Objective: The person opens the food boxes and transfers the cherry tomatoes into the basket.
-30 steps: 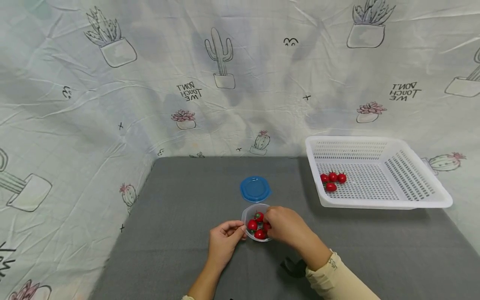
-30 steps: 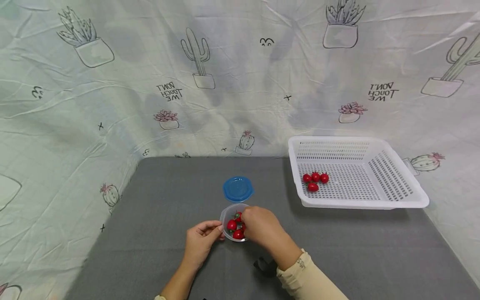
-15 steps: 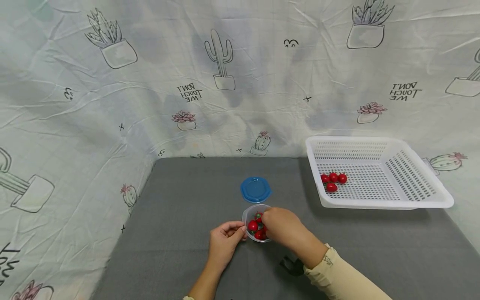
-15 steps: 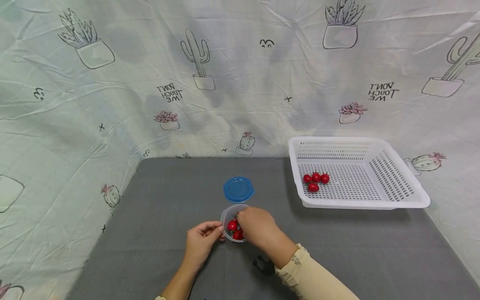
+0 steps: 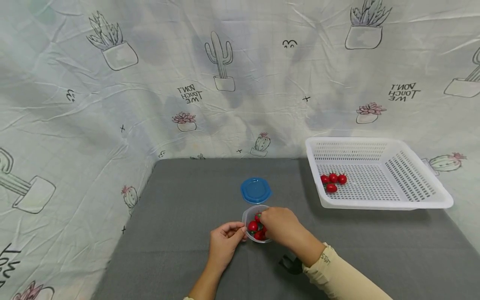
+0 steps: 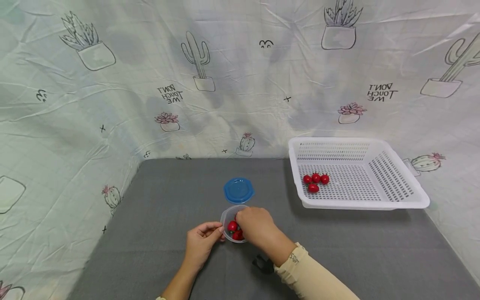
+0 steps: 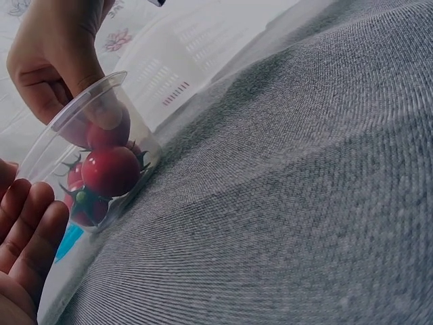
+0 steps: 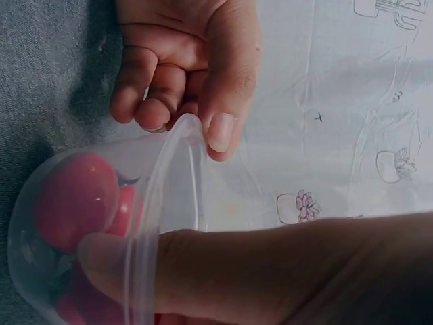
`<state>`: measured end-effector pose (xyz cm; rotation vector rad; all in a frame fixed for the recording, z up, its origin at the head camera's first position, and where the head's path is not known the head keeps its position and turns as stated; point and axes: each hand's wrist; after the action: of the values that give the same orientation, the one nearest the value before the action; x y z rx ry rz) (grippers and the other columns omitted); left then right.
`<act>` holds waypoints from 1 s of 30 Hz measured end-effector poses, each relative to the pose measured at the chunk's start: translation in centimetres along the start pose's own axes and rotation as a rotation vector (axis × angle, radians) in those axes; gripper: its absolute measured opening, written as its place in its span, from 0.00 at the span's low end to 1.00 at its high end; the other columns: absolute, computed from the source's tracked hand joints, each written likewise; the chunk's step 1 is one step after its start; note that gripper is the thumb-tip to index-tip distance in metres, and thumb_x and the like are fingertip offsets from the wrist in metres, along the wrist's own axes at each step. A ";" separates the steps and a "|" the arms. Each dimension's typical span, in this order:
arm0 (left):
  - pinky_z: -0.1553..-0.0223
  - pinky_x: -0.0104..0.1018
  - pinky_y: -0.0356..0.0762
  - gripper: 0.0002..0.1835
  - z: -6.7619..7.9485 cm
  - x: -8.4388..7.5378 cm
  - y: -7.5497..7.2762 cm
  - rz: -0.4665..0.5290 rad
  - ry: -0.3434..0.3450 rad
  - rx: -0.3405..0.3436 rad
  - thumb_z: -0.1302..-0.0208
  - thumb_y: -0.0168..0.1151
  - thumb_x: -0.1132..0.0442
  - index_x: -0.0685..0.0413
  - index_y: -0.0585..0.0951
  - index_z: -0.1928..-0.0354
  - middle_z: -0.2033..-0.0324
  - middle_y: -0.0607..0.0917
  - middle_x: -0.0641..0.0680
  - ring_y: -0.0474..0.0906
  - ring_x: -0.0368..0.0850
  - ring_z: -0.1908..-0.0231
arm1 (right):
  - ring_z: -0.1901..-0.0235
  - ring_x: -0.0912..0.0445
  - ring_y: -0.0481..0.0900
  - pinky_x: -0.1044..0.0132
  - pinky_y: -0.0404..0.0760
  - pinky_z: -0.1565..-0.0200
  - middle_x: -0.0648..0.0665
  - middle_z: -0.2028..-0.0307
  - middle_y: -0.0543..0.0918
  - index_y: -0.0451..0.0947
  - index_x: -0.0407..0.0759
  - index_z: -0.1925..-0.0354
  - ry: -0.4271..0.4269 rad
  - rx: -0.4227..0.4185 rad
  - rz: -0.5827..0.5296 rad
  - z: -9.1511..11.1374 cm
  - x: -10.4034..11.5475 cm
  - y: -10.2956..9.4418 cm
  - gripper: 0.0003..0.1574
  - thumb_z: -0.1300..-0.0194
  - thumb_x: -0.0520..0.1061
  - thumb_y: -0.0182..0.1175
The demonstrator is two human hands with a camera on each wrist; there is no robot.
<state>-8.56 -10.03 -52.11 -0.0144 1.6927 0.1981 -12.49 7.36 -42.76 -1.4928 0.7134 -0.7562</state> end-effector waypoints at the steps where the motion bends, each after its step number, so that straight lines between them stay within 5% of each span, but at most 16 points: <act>1: 0.73 0.35 0.86 0.08 0.0 0.0 0.0 -0.003 -0.001 0.001 0.43 0.71 0.70 0.71 0.85 0.65 0.75 0.86 0.65 0.84 0.42 0.78 | 0.83 0.59 0.65 0.62 0.73 0.81 0.51 0.85 0.72 0.75 0.46 0.83 0.000 -0.002 -0.007 0.1 0.0 0.0 0.17 0.52 0.41 0.76; 12: 0.73 0.38 0.87 0.08 0.3 0.1 0.1 0.001 0.021 -0.013 0.43 0.71 0.70 0.69 0.85 0.65 0.74 0.87 0.64 0.84 0.42 0.78 | 0.82 0.60 0.60 0.67 0.62 0.81 0.55 0.86 0.64 0.67 0.51 0.88 -0.070 -0.048 -0.135 0.3 -1.2 0.9 0.22 0.55 0.39 0.71; 16: 0.73 0.38 0.87 0.08 0.3 0.2 0.1 -0.007 0.026 -0.017 0.43 0.71 0.70 0.69 0.85 0.65 0.75 0.87 0.64 0.84 0.41 0.78 | 0.82 0.62 0.61 0.60 0.82 0.61 0.56 0.86 0.63 0.68 0.51 0.88 -0.132 -0.076 -0.141 0.2 -1.7 1.3 0.21 0.55 0.39 0.71; 19: 0.74 0.37 0.86 0.08 0.4 0.3 0.1 -0.009 0.030 -0.018 0.44 0.72 0.70 0.69 0.85 0.65 0.75 0.87 0.64 0.83 0.40 0.78 | 0.81 0.62 0.63 0.43 0.77 0.41 0.57 0.85 0.66 0.71 0.50 0.86 -0.169 -0.096 -0.163 0.2 -2.1 1.5 0.18 0.54 0.40 0.72; 25: 0.73 0.36 0.86 0.08 0.3 0.5 0.1 -0.006 0.035 -0.017 0.44 0.72 0.69 0.69 0.85 0.65 0.74 0.86 0.65 0.84 0.41 0.78 | 0.72 0.62 0.75 0.39 0.73 0.37 0.55 0.76 0.80 0.83 0.46 0.73 -0.221 -0.157 -0.245 0.5 -2.8 2.1 0.06 0.51 0.41 0.73; 30: 0.73 0.36 0.86 0.08 0.3 0.5 0.2 -0.006 0.033 -0.016 0.43 0.72 0.69 0.69 0.85 0.65 0.74 0.87 0.64 0.84 0.41 0.78 | 0.64 0.59 0.81 0.41 0.72 0.36 0.52 0.69 0.85 0.86 0.44 0.65 -0.263 -0.259 -0.288 0.8 -3.3 2.5 0.11 0.49 0.43 0.73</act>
<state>-8.33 -9.77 -52.58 -0.0349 1.7238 0.2073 -13.75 10.37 -45.38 -1.9183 0.4116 -0.6814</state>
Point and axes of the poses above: each hand's wrist, its own z-axis away from the middle knuckle, its own y-axis out of the palm, x = y × z
